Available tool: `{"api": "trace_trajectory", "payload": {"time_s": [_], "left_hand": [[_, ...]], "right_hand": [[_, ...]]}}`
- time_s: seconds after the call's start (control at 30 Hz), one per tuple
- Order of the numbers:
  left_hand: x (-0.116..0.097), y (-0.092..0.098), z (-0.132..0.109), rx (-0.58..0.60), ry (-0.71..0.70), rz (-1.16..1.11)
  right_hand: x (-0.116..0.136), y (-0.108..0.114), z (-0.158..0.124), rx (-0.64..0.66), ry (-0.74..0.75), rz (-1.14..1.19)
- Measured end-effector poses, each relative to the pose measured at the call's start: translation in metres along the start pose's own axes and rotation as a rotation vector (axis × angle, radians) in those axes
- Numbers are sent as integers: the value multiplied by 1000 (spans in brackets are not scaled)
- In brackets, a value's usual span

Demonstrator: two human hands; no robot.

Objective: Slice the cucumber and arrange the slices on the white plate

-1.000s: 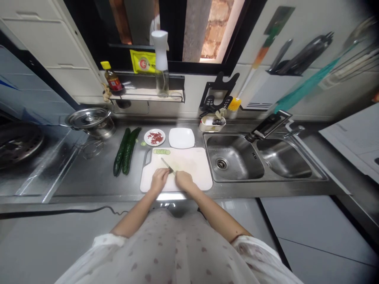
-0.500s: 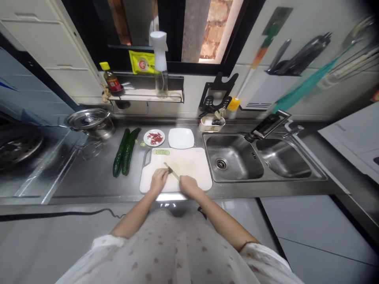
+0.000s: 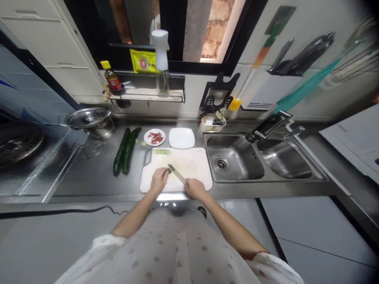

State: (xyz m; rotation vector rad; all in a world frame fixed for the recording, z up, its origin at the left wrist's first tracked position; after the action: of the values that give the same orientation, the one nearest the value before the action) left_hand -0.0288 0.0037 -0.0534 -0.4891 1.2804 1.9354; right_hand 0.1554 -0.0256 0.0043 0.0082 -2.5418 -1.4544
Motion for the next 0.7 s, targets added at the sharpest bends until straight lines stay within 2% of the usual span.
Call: {"api": "trace_trajectory", "payload": {"time_s": [0.3,0.4,0.57,0.7], "left_hand": [[1,3,1,-6,64,-15],[5,8,1,-72,135,-25],[14,23,0,-240,333,-44],[8,33,5,-285,354,-53]], "right_hand": [[-5,4,2,-82,-49,-119],[-8,7,1,-105,-68,-130],[-12,14,-1,-205,-78,-160],[-12,16,-1,-271,-68,-167]]}}
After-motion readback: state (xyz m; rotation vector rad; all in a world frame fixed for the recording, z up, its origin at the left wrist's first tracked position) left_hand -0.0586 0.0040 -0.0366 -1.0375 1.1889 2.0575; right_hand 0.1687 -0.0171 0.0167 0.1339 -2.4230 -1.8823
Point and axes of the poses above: each hand's wrist, its own z-axis towards the middle knuckle, its own y-axis out of the back of the hand, x = y × z, the point moved 6 cm from there along z, towards the middle knuckle, and after that the axes turned 2 degrees about -y, right-handed, at the moved point
